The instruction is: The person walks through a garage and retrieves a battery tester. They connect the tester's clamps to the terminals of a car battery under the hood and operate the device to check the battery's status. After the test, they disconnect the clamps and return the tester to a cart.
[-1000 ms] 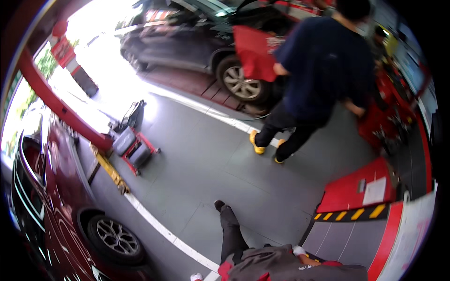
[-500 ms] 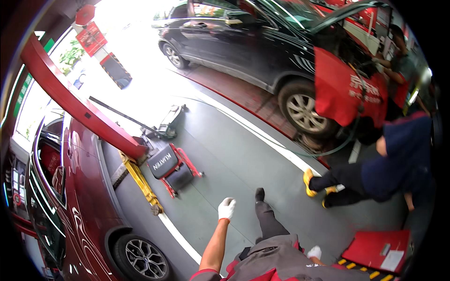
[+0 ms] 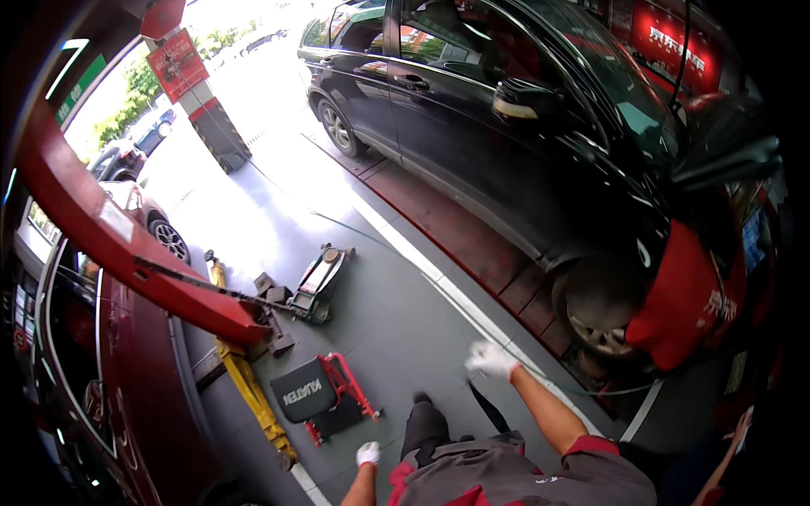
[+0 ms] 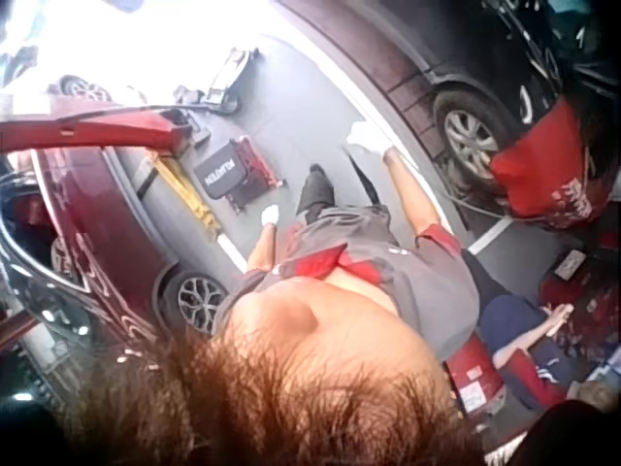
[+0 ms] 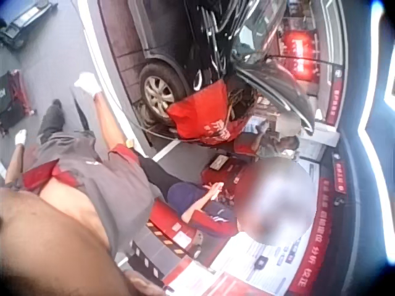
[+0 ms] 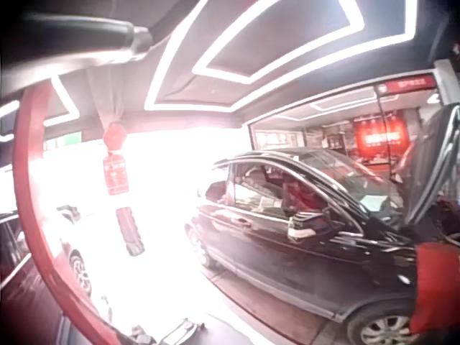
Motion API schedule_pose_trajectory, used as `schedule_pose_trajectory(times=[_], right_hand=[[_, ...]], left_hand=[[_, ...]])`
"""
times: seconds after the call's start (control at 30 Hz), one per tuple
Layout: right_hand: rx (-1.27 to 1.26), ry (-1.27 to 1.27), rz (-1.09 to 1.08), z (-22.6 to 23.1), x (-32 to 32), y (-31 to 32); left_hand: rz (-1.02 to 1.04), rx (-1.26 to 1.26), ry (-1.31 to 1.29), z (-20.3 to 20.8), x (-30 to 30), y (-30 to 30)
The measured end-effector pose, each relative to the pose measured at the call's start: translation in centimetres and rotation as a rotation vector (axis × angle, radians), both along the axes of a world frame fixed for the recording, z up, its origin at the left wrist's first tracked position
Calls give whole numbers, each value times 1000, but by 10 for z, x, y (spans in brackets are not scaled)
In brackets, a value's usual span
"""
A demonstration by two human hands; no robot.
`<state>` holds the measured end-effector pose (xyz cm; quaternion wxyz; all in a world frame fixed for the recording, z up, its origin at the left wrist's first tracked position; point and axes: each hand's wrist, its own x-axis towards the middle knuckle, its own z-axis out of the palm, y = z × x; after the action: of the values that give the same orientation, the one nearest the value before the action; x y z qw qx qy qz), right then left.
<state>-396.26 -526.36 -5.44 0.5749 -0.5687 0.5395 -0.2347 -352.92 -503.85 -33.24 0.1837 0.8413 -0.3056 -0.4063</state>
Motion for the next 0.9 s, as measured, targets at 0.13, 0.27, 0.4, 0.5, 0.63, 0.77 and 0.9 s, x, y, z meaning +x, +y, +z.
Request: schedule_pose_trajectory(times=[0.13,0.27,0.4,0.5,0.63,0.77,0.9], right_hand=[[-413,-464,6,209,75,-175],[-731,-1290,349,271,124,-307],[-958,-566,-82,181,197,-432],[-436,-874,-165,140,234,-540],[-271,-696,-192,119,244,-690],[136,-788,-267,108,289,-824],[65,-859,-178,152,280,-984]], left_hand=[[735,82,680,3,45,-118],[800,-296,1326,71,-2,-374],[370,-599,2082,316,-110,-656],[-462,-951,2065,348,-92,-801],[46,-607,1695,317,-61,-927],[500,-208,1246,69,104,-910],[1029,-26,865,58,225,-770]])
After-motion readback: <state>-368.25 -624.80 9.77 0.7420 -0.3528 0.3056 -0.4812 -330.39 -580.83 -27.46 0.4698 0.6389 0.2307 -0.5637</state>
